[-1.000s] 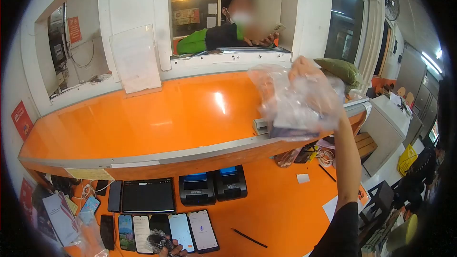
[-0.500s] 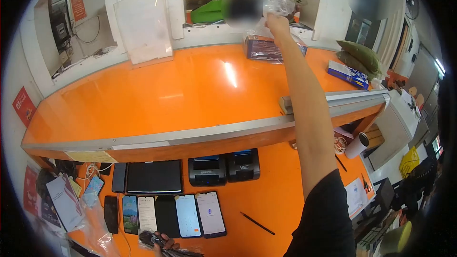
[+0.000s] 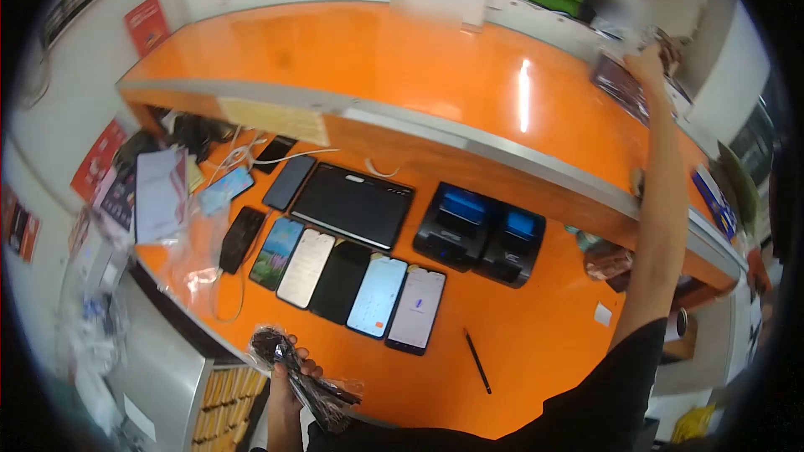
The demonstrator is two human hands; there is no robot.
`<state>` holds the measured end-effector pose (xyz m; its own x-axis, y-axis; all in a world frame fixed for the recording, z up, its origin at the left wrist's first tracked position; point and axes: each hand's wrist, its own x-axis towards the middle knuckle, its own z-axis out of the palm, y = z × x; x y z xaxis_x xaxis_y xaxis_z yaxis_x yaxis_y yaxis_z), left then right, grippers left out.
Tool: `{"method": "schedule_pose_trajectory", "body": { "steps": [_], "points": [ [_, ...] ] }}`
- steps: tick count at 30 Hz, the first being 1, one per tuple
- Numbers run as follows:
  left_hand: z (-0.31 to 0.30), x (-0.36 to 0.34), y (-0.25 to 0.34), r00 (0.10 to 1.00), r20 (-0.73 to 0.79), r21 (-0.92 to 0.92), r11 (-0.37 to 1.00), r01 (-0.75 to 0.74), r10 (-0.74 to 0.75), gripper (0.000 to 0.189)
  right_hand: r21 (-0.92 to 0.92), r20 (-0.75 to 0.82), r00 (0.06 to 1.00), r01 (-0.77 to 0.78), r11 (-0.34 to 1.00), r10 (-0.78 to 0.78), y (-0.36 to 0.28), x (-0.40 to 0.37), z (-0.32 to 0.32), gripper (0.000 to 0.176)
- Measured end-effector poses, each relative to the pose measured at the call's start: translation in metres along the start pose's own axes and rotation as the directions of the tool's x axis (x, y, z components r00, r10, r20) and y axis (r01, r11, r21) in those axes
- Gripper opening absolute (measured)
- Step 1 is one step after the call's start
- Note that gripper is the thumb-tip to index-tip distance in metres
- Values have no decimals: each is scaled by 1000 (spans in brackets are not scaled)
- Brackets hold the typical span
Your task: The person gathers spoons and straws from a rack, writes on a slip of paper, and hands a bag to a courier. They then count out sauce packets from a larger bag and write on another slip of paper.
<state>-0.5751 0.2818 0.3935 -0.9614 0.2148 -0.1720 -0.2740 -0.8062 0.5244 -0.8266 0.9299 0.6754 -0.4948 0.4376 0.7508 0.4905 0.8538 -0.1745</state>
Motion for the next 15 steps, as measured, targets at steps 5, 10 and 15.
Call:
{"method": "schedule_pose_trajectory", "body": {
  "steps": [5,10,15],
  "points": [
    [-13,-25,6,983,-175,150,986,76,-49,72,-117,-600,779,139,983,-181,-107,-67,-108,69],
    [-10,-23,8,982,26,109,978,181,-185,70,389,-491,725,679,623,-483,-191,-258,-215,48],
    [5,-61,50,992,126,300,953,-46,8,42,938,36,625,247,241,-780,-243,-436,-251,23]
  ]
}}
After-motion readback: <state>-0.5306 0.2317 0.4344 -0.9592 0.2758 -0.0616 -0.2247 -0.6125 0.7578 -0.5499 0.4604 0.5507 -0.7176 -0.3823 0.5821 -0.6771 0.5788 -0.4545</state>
